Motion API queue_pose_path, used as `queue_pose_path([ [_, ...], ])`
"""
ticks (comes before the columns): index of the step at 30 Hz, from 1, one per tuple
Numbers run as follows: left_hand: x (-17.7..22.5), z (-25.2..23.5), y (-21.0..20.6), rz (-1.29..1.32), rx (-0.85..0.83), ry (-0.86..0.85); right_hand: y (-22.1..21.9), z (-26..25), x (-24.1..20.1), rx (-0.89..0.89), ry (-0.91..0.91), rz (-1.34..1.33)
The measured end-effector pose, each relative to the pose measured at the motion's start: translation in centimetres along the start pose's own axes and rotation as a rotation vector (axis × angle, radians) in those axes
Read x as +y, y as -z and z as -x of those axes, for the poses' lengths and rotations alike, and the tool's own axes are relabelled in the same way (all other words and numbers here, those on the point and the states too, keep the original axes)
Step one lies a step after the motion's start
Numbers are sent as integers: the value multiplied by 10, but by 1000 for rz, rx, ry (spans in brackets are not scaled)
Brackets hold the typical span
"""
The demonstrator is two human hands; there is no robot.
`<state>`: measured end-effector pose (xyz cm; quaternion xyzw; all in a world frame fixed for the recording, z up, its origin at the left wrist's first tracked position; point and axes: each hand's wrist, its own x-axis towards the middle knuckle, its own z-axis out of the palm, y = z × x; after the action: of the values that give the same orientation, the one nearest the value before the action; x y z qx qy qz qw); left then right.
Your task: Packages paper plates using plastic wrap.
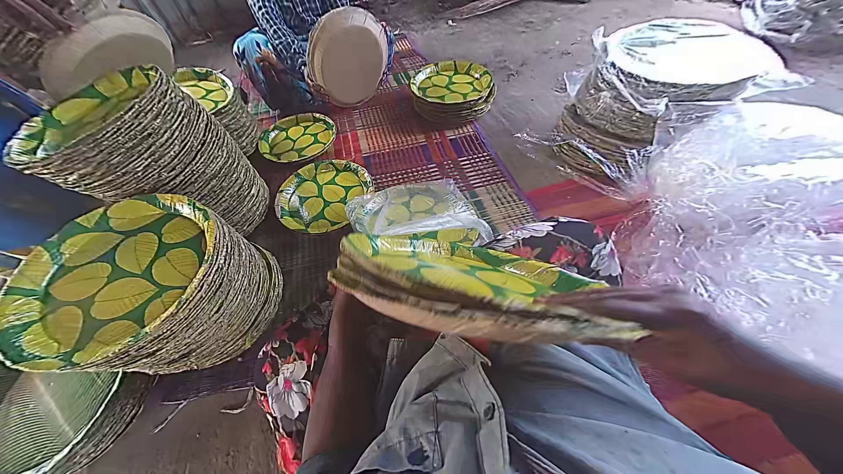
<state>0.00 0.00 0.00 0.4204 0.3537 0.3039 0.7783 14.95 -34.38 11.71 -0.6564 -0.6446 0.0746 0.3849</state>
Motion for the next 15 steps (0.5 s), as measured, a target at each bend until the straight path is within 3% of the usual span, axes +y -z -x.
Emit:
queue_pose_path([
  [4,-15,-25,3,-64,-66,-27,28,-5,-4,181,-98,36],
  [10,-9,-13,3,27,-92,-30,-14,4,27,28,39,152],
  [12,15,1,3,-210,-106,-4,-30,13,31,-90,162,239],
  [15,32,-17,-3,-632,-146,34,-30,17,24,-175,169,238],
])
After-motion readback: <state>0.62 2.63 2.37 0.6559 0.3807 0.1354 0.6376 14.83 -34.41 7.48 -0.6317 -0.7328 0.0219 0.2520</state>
